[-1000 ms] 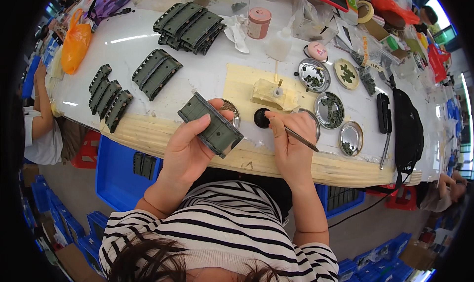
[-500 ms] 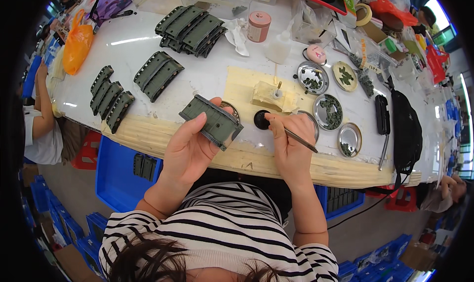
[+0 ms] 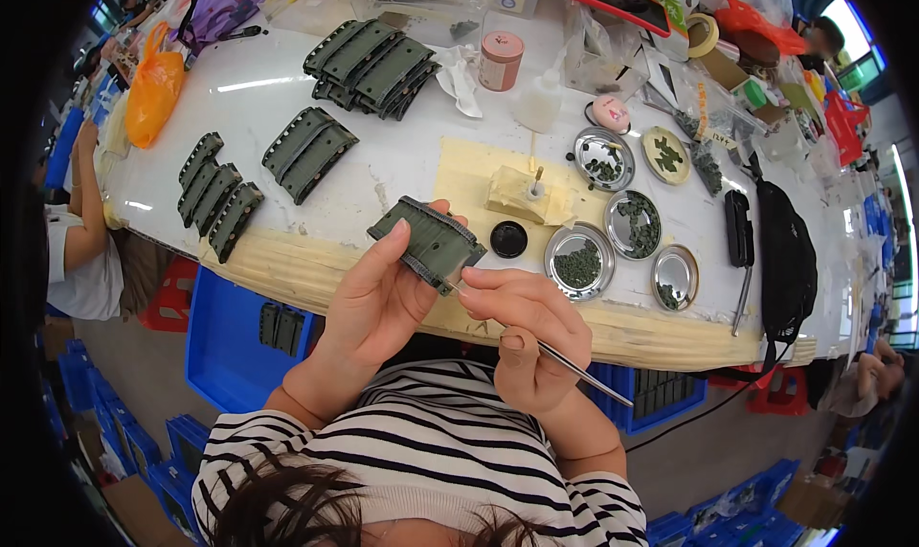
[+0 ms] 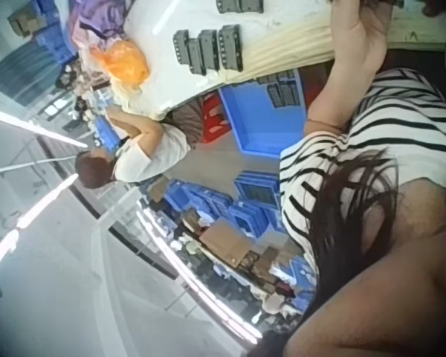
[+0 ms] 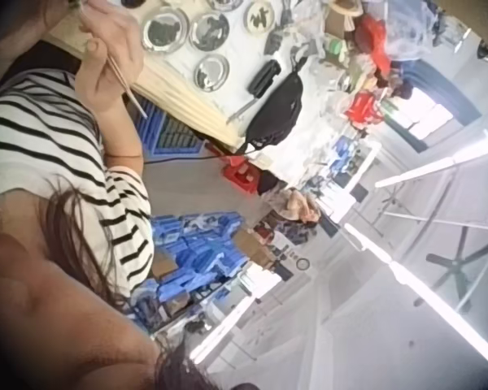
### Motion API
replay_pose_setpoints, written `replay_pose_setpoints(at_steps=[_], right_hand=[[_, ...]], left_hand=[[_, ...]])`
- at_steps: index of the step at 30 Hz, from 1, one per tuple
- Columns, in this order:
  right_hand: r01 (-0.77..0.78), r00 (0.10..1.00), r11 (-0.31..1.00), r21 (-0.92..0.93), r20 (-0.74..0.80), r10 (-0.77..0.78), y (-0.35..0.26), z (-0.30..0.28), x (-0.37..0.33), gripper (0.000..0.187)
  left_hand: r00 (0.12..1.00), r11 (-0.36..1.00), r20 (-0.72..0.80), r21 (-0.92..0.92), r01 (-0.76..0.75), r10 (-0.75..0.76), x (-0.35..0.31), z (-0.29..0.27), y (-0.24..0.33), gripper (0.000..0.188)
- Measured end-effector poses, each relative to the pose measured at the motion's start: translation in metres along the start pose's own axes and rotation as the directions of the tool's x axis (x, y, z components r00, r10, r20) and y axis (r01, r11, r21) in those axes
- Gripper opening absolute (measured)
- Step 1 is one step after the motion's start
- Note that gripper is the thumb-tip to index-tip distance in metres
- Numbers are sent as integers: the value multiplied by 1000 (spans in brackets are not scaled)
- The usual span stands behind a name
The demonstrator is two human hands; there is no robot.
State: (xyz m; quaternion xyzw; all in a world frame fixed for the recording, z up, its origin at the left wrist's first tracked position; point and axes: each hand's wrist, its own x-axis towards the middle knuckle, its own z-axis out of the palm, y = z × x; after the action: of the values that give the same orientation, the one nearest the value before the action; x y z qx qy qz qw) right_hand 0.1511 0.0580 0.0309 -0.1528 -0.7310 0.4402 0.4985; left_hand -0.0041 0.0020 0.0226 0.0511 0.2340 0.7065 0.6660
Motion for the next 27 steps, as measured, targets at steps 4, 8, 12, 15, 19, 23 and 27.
replay_pose_setpoints(at_steps=[4, 8, 12, 15, 19, 23, 27], right_hand=[[1, 1000, 1000, 13, 20, -1, 3, 0, 0, 40], [9, 1000, 1000, -14, 15, -9, 3, 1, 0, 40], [14, 1000, 999, -35, 12, -13, 3, 1, 1, 39], [11, 1000, 999, -34, 12, -11, 4, 1, 1, 38], [8, 1000, 1000, -14, 8, -8, 6, 1, 0, 38], [22, 999, 999, -47, 35, -20, 5, -1, 1, 32], [100, 993, 986, -133, 77, -90, 7, -4, 3, 27]], left_hand=[[1000, 1000, 14, -3, -3, 3, -1, 0, 0, 43], [1000, 1000, 1, -16, 3, -3, -1, 0, -1, 42], [1000, 1000, 8, -24, 3, -3, 0, 0, 0, 42], [1000, 999, 4, -33, 7, -7, 0, 0, 0, 42], [1000, 999, 10, -39, 7, -7, 0, -2, -1, 42], [1000, 998, 6, -57, 14, -14, 1, -1, -1, 41], [1000, 999, -16, -43, 2, -2, 1, -1, -2, 40]])
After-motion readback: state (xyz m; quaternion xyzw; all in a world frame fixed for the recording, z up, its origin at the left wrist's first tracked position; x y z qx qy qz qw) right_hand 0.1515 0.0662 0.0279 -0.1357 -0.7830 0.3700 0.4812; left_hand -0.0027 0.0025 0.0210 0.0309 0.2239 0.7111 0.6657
